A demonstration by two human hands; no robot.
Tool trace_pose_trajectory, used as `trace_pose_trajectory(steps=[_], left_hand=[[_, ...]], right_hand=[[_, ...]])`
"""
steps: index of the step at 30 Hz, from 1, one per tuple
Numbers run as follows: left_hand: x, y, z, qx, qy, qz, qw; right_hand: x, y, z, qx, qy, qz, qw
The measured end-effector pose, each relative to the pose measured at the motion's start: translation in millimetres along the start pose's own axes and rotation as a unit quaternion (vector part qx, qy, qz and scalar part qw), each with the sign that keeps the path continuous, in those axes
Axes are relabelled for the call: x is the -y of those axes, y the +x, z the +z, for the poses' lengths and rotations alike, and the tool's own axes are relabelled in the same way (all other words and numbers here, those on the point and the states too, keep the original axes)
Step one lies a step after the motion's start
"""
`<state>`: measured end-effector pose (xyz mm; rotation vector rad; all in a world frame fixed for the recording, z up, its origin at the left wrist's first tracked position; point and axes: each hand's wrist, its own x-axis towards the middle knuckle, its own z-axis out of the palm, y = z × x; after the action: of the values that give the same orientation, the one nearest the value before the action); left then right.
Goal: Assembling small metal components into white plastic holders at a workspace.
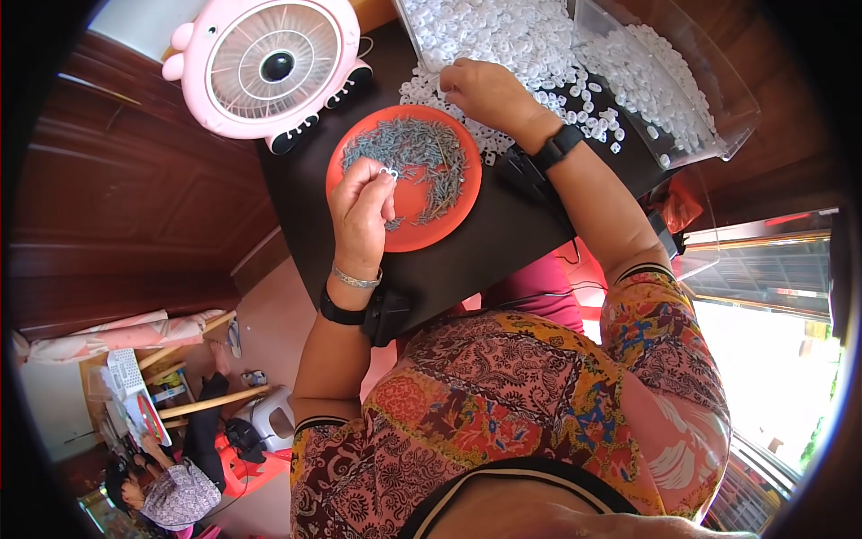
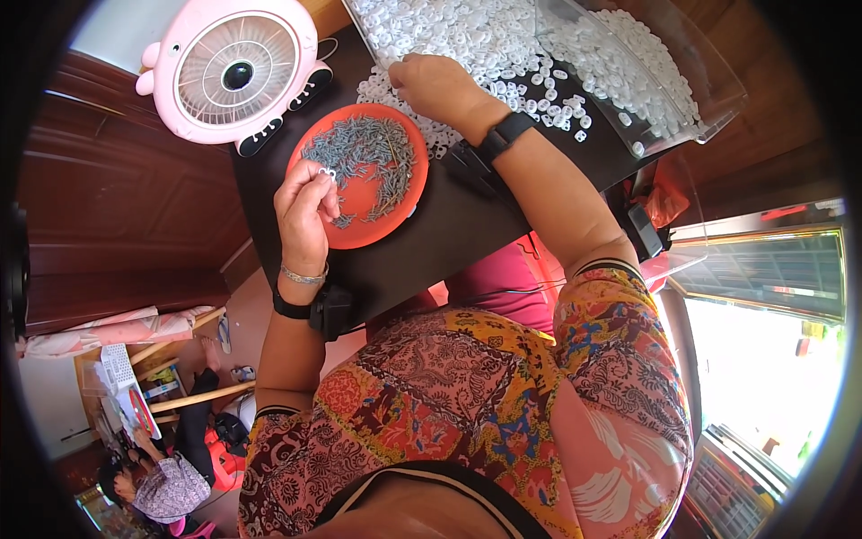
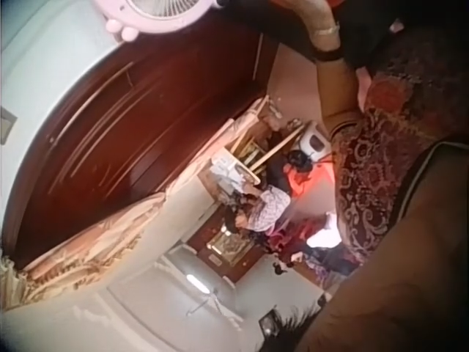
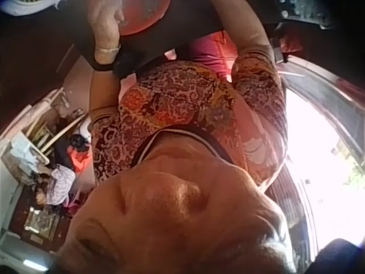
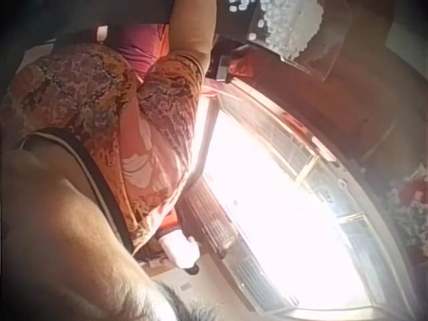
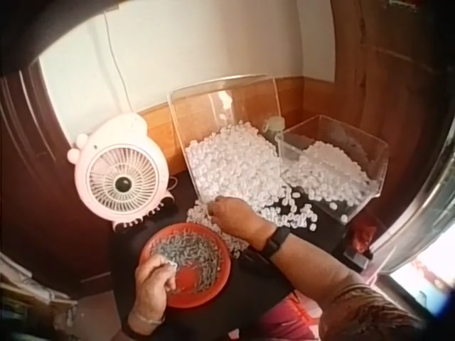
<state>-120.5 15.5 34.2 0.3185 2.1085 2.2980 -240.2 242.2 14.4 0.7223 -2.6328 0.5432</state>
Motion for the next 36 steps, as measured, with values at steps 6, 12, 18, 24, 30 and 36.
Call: trace_pose_trajectory(steps=[6,12,18,24,30,36], left_hand=[[-2,0,1,-0.001,-0.002,-0.006,1.000],[-2,-1,0,-0.009,0.002,-0.006,1.000],[-1,0,0,-0.007,-0.004,-0.006,1.000],[-1,1,1,0.009,-0.023,0.011,1.000],[0,2,0,0.009,-0.056,0.013,0.998],[-1,2,-2,0.008,-0.086,0.001,0.996]], right_hand=[[2,1,-7,0.027,0.340,0.053,0.939],[37,-4,-25,0.161,0.648,0.097,0.738],[62,-10,-21,0.180,0.680,0.073,0.707],[72,-15,-19,0.182,0.666,0.056,0.721],[80,-17,-24,0.193,0.631,0.036,0.750],[77,-17,-22,0.194,0.633,0.048,0.748]])
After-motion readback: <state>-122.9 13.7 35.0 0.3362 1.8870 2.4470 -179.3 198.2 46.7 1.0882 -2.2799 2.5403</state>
